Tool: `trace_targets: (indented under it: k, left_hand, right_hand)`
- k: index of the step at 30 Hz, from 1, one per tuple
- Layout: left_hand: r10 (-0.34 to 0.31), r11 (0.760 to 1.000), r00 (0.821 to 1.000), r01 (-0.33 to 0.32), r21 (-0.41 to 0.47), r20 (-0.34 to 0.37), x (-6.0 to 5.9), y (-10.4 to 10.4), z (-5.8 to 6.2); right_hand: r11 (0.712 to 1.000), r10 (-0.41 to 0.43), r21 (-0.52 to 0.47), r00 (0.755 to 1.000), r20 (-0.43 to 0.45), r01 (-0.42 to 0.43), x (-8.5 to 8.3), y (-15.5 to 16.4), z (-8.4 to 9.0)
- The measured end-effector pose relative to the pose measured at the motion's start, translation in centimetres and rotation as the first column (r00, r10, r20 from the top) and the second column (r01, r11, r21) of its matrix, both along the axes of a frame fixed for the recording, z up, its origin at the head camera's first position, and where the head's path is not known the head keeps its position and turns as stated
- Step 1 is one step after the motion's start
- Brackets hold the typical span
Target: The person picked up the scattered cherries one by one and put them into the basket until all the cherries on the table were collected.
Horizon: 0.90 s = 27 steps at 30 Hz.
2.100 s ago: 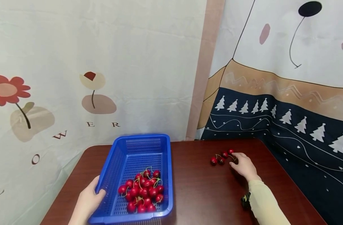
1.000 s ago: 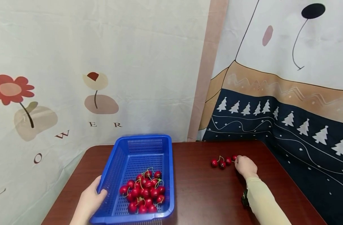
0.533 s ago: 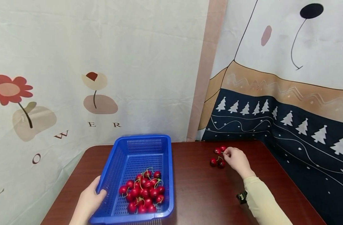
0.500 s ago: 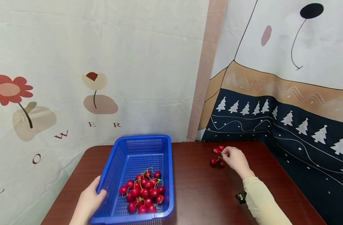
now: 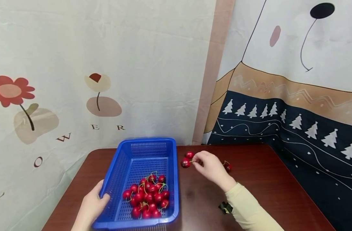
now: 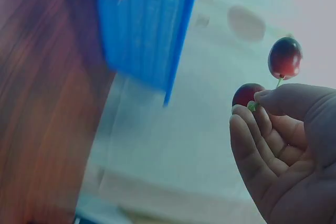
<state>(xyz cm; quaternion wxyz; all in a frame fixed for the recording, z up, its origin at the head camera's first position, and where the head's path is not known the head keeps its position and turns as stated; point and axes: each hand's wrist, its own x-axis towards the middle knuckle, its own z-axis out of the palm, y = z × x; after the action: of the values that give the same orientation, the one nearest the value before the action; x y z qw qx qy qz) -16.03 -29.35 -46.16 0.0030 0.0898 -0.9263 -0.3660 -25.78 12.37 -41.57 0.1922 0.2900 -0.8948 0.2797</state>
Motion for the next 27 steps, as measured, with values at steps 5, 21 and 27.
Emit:
trace_targets:
  k: [5,21,27]
  left_hand:
    - [-0.006,1.0,1.0,0.006,0.001,-0.012,0.0,0.1,0.0]
    - [-0.003,1.0,1.0,0.003,-0.017,-0.015,-0.1,0.0,-0.1]
    - [-0.001,1.0,1.0,0.001,-0.02,-0.014,0.0,-0.1,-0.1]
  right_hand:
    - [0.993,0.107,0.051,0.994,-0.037,-0.105,1.1,-3.2,0.3]
    - [0.897,0.308,0.343,0.951,-0.035,-0.278,2.9,-8.7,-1.5]
    - [0.844,0.343,0.454,0.938,-0.048,-0.285,3.2,-9.9,-1.9]
